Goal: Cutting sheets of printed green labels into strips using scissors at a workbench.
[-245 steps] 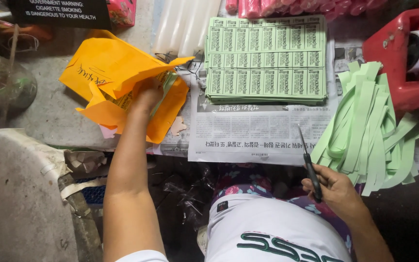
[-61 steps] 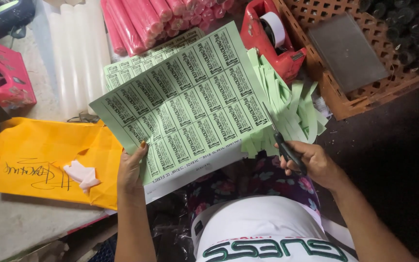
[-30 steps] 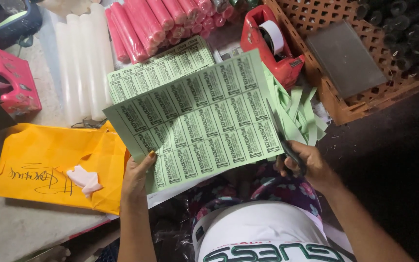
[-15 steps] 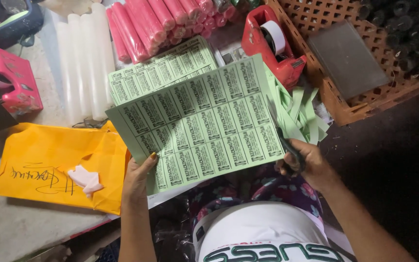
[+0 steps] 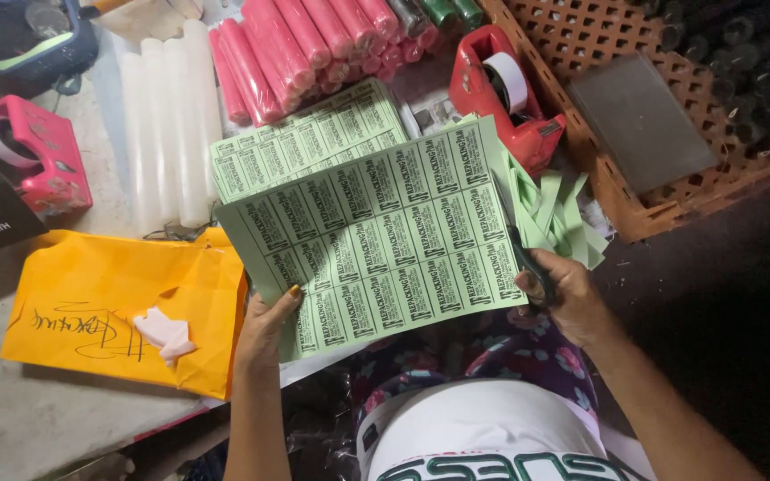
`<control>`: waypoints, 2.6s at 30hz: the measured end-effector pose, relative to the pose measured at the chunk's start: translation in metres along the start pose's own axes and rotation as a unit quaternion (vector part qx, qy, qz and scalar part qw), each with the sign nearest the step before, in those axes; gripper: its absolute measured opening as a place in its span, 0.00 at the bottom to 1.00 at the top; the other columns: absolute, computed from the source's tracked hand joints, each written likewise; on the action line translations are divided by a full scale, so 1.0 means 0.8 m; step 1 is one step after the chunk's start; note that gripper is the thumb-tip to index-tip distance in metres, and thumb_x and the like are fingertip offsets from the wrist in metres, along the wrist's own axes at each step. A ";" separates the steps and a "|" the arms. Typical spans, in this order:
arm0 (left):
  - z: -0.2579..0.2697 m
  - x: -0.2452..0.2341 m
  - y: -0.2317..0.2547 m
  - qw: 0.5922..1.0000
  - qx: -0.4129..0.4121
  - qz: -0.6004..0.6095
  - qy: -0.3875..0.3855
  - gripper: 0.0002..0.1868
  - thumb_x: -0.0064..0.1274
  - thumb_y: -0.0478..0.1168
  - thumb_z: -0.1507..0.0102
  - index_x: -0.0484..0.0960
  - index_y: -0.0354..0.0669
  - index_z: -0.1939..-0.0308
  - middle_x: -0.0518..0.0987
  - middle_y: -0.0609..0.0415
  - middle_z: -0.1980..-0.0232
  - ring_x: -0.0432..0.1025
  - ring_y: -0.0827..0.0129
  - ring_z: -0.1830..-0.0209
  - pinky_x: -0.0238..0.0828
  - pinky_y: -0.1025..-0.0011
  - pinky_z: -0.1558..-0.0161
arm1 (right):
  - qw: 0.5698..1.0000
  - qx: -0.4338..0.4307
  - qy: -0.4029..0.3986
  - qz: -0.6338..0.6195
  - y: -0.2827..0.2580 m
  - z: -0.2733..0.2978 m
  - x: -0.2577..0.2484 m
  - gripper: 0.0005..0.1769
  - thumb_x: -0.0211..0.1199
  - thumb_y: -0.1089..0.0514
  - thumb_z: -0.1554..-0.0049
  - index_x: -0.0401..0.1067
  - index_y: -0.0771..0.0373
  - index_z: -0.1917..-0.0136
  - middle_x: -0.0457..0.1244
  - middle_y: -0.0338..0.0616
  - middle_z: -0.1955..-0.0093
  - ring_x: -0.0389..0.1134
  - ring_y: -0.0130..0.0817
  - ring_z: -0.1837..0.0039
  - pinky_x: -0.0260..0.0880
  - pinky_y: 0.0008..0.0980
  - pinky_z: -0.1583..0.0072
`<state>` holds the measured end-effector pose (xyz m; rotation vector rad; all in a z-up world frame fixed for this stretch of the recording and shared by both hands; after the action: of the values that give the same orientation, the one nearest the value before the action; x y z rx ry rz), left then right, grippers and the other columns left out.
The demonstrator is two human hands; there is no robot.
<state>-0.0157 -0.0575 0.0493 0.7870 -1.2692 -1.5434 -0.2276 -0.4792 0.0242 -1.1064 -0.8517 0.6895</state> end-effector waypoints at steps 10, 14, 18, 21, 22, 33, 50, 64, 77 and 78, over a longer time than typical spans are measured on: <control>0.012 0.035 0.047 1.000 -0.024 -0.004 0.004 0.08 0.62 0.36 0.37 0.86 0.47 0.54 0.81 0.55 0.59 0.70 0.67 0.56 0.59 0.58 0.44 | 0.999 -0.011 -0.036 0.003 -0.038 -0.045 0.003 0.09 0.68 0.56 0.41 0.74 0.64 0.56 0.58 0.35 0.75 0.58 0.18 0.73 0.64 0.19 0.69; 0.013 0.034 0.050 1.000 -0.016 0.000 0.013 0.04 0.61 0.35 0.36 0.85 0.45 0.58 0.79 0.55 0.64 0.70 0.68 0.60 0.63 0.59 0.47 | 0.999 -0.007 -0.035 -0.014 -0.025 -0.052 0.007 0.06 0.66 0.60 0.41 0.74 0.63 0.57 0.54 0.32 0.76 0.54 0.16 0.74 0.56 0.15 0.71; 0.011 0.023 0.043 1.000 -0.014 -0.006 0.007 0.06 0.62 0.35 0.36 0.85 0.47 0.55 0.80 0.55 0.62 0.69 0.67 0.59 0.62 0.57 0.47 | 0.999 -0.005 -0.038 -0.013 -0.011 -0.064 0.005 0.05 0.66 0.60 0.41 0.75 0.63 0.57 0.55 0.32 0.76 0.54 0.17 0.74 0.55 0.16 0.71; 0.010 0.021 0.039 1.000 -0.015 -0.013 0.012 0.05 0.62 0.35 0.37 0.85 0.47 0.57 0.77 0.56 0.62 0.68 0.70 0.57 0.60 0.61 0.46 | 0.998 -0.002 -0.059 -0.009 -0.006 -0.083 0.006 0.07 0.68 0.58 0.42 0.76 0.64 0.58 0.58 0.36 0.75 0.57 0.21 0.74 0.59 0.19 0.71; 0.020 0.051 0.071 1.000 -0.011 -0.015 0.004 0.05 0.62 0.35 0.37 0.85 0.48 0.57 0.78 0.56 0.63 0.68 0.70 0.58 0.61 0.60 0.46 | 0.998 0.004 -0.059 -0.026 0.001 -0.095 0.004 0.08 0.68 0.57 0.42 0.75 0.63 0.59 0.57 0.36 0.75 0.58 0.20 0.74 0.61 0.19 0.71; -0.031 0.029 -0.004 0.996 -0.069 0.018 0.046 0.09 0.65 0.37 0.39 0.83 0.38 0.58 0.79 0.48 0.69 0.73 0.63 0.71 0.74 0.60 0.64 | 1.000 -0.003 -0.012 0.010 -0.060 -0.114 0.045 0.06 0.72 0.58 0.43 0.77 0.61 0.56 0.65 0.35 0.68 0.60 0.15 0.66 0.59 0.13 0.63; -0.056 0.046 0.205 0.917 0.169 -0.222 -0.284 0.07 0.61 0.41 0.39 0.87 0.41 0.64 0.74 0.60 0.76 0.62 0.74 0.76 0.61 0.73 0.71 | 0.915 -0.180 -0.296 0.207 -0.246 -0.104 0.196 0.30 0.74 0.69 0.52 0.71 0.64 0.37 0.66 0.43 0.68 0.66 0.29 0.71 0.70 0.24 0.66; 0.060 0.091 -0.019 0.842 0.105 0.486 -0.211 0.47 0.48 0.76 0.48 0.77 0.52 0.35 0.77 0.50 0.35 0.70 0.50 0.35 0.63 0.46 0.32 | 0.970 -0.032 0.161 -0.177 -0.044 -0.150 0.245 0.19 0.82 0.66 0.58 0.76 0.58 0.55 0.68 0.39 0.63 0.68 0.28 0.60 0.70 0.25 0.55; 0.054 0.105 -0.064 0.890 -0.078 0.241 0.379 0.22 0.62 0.30 0.44 0.78 0.27 0.47 0.82 0.38 0.59 0.78 0.54 0.64 0.80 0.51 0.62 | 0.991 0.035 -0.054 0.118 -0.031 -0.091 0.187 0.26 0.77 0.59 0.48 0.70 0.65 0.40 0.68 0.50 0.63 0.71 0.34 0.66 0.73 0.29 0.66; 0.061 0.102 -0.051 0.890 -0.081 0.241 0.379 0.22 0.62 0.30 0.44 0.78 0.27 0.47 0.82 0.38 0.59 0.78 0.54 0.64 0.80 0.51 0.62 | 0.991 0.037 -0.053 0.119 -0.045 -0.080 0.170 0.26 0.77 0.59 0.48 0.70 0.65 0.40 0.68 0.50 0.63 0.71 0.34 0.66 0.73 0.29 0.66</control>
<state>-0.0985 -0.1169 0.0295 0.7778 -0.6616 -0.7880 -0.1008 -0.4080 0.0772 -1.1222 -0.7828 0.9790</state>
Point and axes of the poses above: each hand's wrist, its own z-axis away from the middle knuckle, its own x-axis out of the palm, y = z × x, the point moved 2 cm from there along -z, towards the middle knuckle
